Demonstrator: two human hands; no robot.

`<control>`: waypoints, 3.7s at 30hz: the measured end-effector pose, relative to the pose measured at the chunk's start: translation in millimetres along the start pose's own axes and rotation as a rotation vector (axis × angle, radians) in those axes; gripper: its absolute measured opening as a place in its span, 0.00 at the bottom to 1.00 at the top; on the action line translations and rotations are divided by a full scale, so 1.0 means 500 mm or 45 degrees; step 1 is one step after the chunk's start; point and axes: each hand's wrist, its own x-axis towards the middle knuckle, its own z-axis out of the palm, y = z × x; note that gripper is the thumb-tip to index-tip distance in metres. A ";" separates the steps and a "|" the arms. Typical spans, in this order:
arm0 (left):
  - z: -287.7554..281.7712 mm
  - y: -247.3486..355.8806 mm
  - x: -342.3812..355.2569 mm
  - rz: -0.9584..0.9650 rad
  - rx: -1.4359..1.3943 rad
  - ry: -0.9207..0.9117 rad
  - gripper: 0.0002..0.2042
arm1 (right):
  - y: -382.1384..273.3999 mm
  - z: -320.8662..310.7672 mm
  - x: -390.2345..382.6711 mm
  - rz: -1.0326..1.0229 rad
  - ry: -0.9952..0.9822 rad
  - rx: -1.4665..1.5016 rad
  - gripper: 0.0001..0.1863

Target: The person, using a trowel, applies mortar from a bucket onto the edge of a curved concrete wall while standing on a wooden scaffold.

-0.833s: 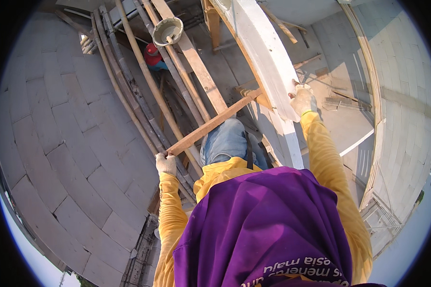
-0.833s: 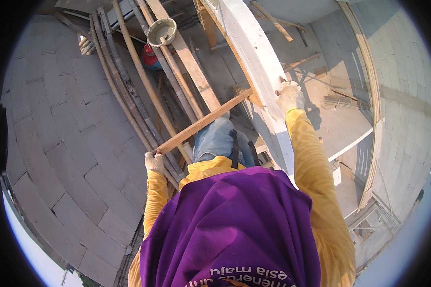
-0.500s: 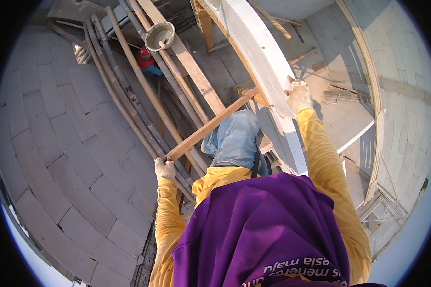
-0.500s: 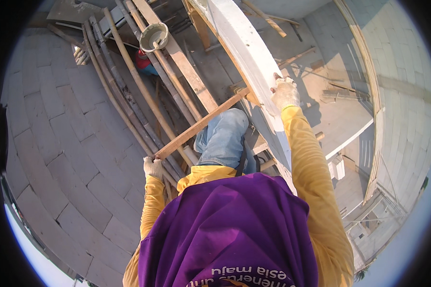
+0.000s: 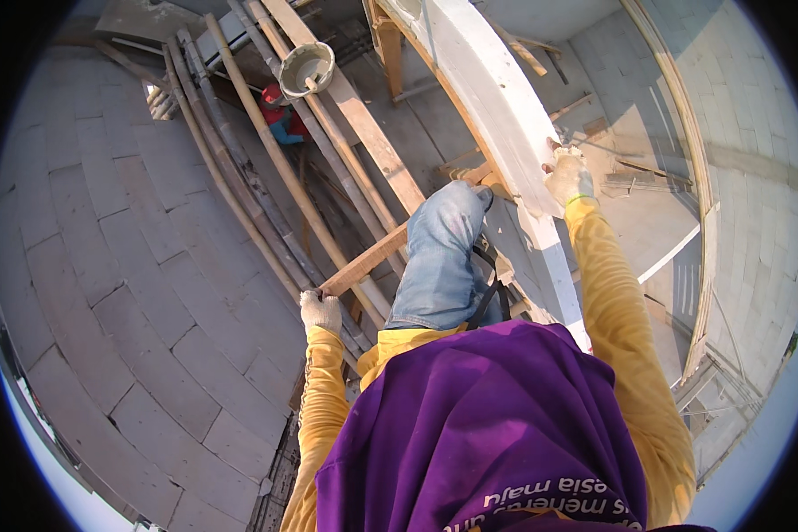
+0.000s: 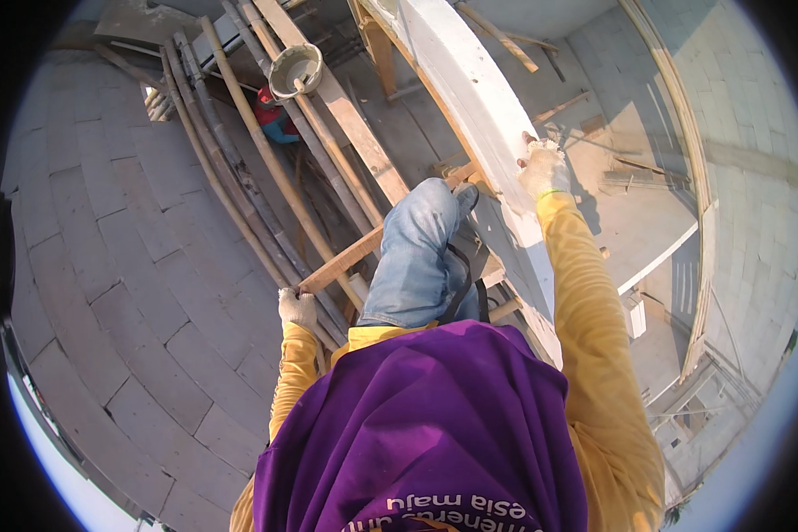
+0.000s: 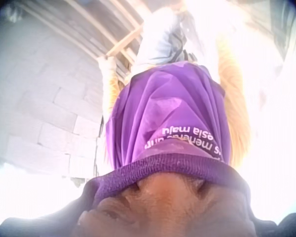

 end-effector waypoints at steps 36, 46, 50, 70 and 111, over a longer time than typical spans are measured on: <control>-0.027 0.012 0.003 -0.032 -0.047 -0.067 0.13 | -0.016 -0.029 0.021 0.009 -0.018 -0.091 0.31; -0.039 0.018 0.032 -0.320 -0.081 -0.194 0.14 | -0.165 -0.132 0.249 0.025 -0.017 0.018 0.52; 0.022 -0.057 0.058 -0.407 -0.333 -0.156 0.14 | -0.261 -0.173 0.348 0.090 -0.112 0.066 0.57; 0.106 -0.246 0.168 -0.494 -0.016 -0.644 0.31 | -0.342 -0.155 0.494 0.111 -0.231 0.076 0.55; 0.064 -0.143 0.188 -0.470 0.203 -0.792 0.26 | -0.404 -0.194 0.485 0.080 -0.237 0.243 0.50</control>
